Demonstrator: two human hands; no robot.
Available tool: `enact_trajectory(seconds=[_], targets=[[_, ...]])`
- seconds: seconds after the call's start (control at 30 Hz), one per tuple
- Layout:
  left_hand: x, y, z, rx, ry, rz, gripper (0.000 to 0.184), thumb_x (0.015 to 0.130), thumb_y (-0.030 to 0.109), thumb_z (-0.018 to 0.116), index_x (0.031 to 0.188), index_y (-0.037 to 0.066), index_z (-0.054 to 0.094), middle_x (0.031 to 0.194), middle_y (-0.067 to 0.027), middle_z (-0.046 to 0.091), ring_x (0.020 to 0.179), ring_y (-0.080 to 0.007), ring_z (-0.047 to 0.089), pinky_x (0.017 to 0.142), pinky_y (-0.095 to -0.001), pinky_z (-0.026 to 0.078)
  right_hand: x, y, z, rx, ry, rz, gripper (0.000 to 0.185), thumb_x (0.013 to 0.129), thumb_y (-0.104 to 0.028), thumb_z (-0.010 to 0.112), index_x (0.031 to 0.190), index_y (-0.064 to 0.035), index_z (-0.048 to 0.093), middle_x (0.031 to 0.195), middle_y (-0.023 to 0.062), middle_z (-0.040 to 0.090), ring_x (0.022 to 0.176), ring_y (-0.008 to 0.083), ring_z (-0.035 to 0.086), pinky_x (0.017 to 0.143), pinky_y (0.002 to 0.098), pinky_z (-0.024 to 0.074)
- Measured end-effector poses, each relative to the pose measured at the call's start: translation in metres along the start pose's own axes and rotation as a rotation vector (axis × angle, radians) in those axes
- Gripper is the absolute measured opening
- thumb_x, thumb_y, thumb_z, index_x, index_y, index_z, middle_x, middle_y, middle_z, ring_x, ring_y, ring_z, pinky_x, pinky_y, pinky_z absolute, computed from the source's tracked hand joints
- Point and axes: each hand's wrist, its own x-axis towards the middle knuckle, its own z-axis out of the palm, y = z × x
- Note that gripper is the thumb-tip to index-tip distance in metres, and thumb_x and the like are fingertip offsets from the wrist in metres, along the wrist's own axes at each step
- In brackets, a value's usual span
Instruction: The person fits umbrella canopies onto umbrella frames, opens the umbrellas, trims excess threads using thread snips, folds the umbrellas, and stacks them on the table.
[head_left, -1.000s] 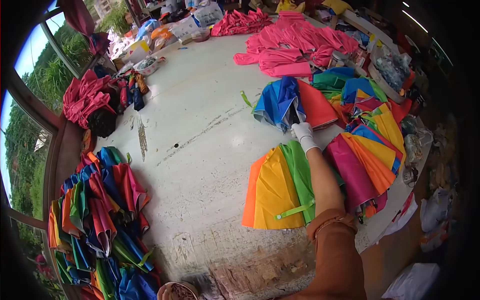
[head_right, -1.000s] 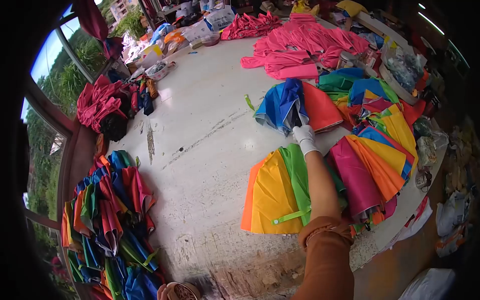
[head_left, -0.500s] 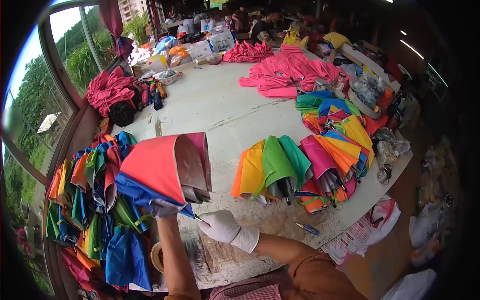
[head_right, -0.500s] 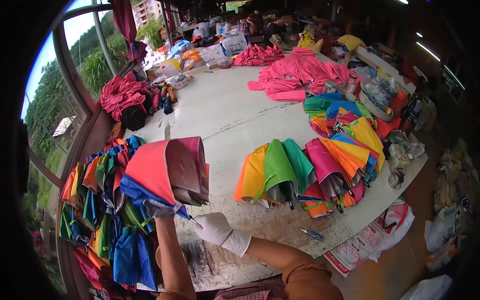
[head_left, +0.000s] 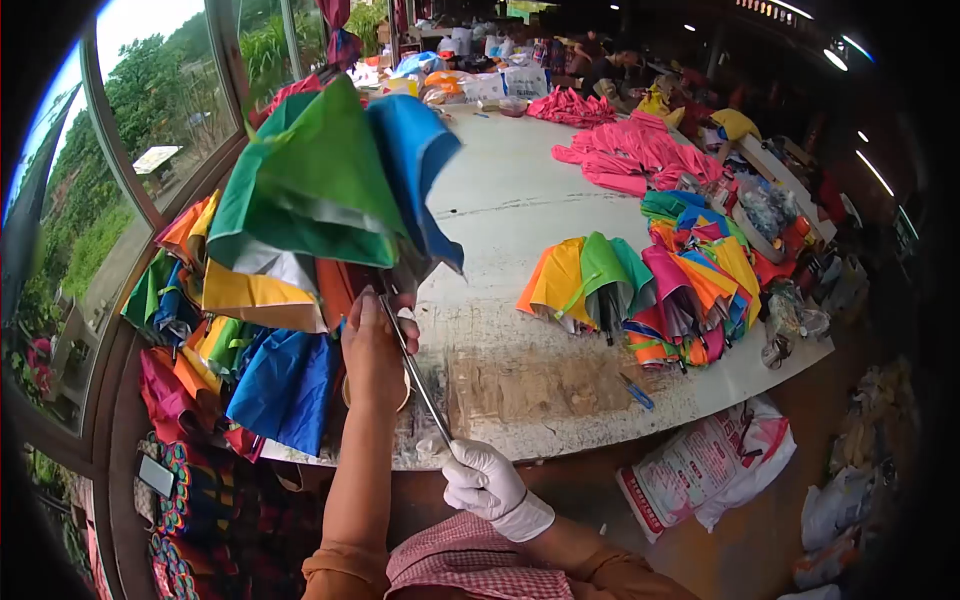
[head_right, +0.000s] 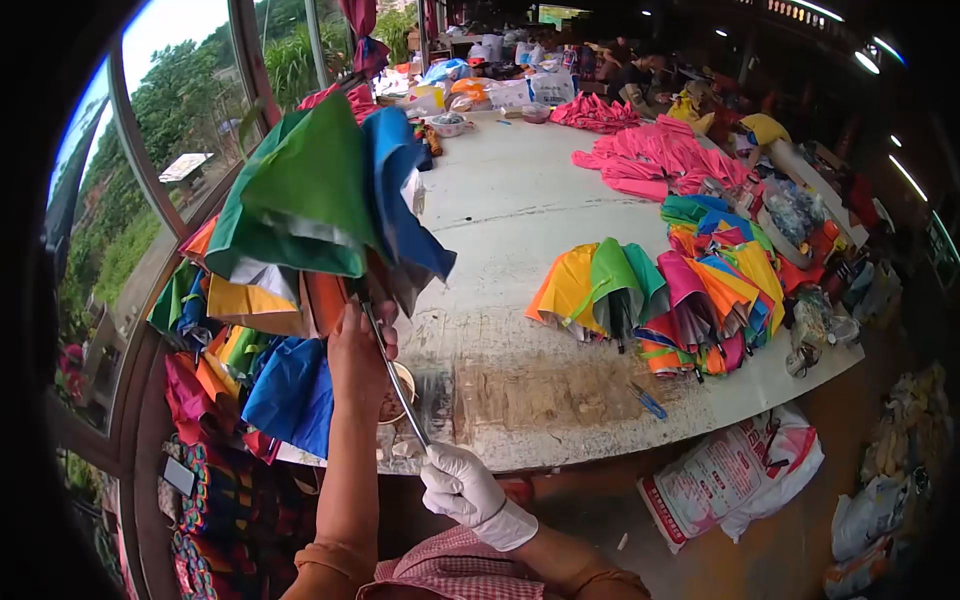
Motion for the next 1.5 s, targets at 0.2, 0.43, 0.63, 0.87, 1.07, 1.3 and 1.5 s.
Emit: enact_trajectory(seconds=[0.2, 0.43, 0.63, 0.87, 1.07, 1.3, 1.5], targets=[[-0.017, 0.023, -0.02, 0.408, 0.202, 0.142, 0.03, 0.089, 0.027, 0.054, 0.092, -0.003, 0.057, 0.073, -0.0118, 0.062, 0.051, -0.0171, 0.059, 0.044, -0.0258, 0.046, -0.006, 0.046, -0.001, -1.47, 0.32, -0.799, 0.024, 0.093, -0.012, 0.052, 0.109, 0.0045, 0.058, 0.06, 0.0006, 0.049, 0.044, 0.009, 0.044, 0.042, 0.0268, 0.0376], [0.002, 0.092, -0.01, 0.225, 0.239, 0.232, 0.02, 0.086, 0.014, 0.055, 0.079, -0.004, 0.056, 0.063, -0.0128, 0.059, 0.049, -0.0229, 0.061, 0.043, -0.0312, 0.051, -0.024, 0.057, 0.044, -2.089, 0.399, -0.962, 0.037, 0.086, -0.013, 0.058, 0.118, 0.0034, 0.054, 0.053, 0.0161, 0.053, 0.043, 0.0312, 0.053, 0.04, 0.0396, 0.0384], [0.065, 0.2, 0.036, 0.259, 0.257, 0.434, 0.018, 0.086, 0.009, 0.053, 0.079, -0.008, 0.054, 0.064, -0.0144, 0.058, 0.049, -0.0236, 0.061, 0.045, -0.0321, 0.055, -0.098, 0.031, 0.069, -2.224, 0.24, -0.967, 0.046, 0.083, -0.005, 0.057, 0.127, 0.0045, 0.046, 0.054, 0.0111, 0.052, 0.04, 0.0249, 0.051, 0.04, 0.0359, 0.0373], [0.031, 0.189, 0.082, 0.244, 0.22, 0.401, 0.018, 0.086, 0.011, 0.054, 0.078, -0.006, 0.055, 0.064, -0.0141, 0.058, 0.049, -0.023, 0.061, 0.045, -0.0304, 0.054, -0.149, 0.014, 0.064, -2.084, 0.244, -0.839, 0.045, 0.084, -0.005, 0.057, 0.126, 0.0059, 0.046, 0.053, 0.0112, 0.051, 0.043, 0.0255, 0.053, 0.041, 0.0343, 0.038], [-0.078, 0.036, 0.107, 0.287, 0.152, 0.153, 0.024, 0.088, 0.018, 0.054, 0.084, -0.005, 0.055, 0.071, -0.0158, 0.061, 0.057, -0.0257, 0.064, 0.053, -0.0318, 0.055, -0.125, -0.016, 0.039, -2.04, 0.382, -0.957, 0.035, 0.087, -0.008, 0.057, 0.117, 0.0097, 0.052, 0.054, 0.0189, 0.052, 0.046, 0.0311, 0.057, 0.042, 0.0368, 0.0406], [-0.203, -0.076, 0.078, 0.189, 0.103, -0.124, 0.032, 0.099, 0.025, 0.036, 0.119, 0.004, 0.049, 0.077, -0.0085, 0.06, 0.042, -0.0069, 0.042, 0.035, -0.0191, 0.026, -0.185, -0.021, -0.032, -1.285, 0.26, -0.341, 0.04, 0.097, -0.026, 0.045, 0.129, -0.0015, 0.048, 0.087, 0.0038, 0.063, 0.07, 0.0098, 0.055, 0.065, 0.0232, 0.0436], [-0.279, -0.143, 0.027, 0.116, 0.194, -0.503, 0.033, 0.099, 0.026, 0.036, 0.119, 0.002, 0.049, 0.068, -0.0045, 0.055, 0.039, -0.006, 0.037, 0.035, -0.0186, 0.026, -0.178, -0.224, -0.263, -2.176, 0.938, -0.552, 0.042, 0.087, -0.031, 0.054, 0.119, -0.0042, 0.052, 0.115, 0.0208, 0.054, 0.107, 0.0355, 0.052, 0.092, 0.0402, 0.041]])
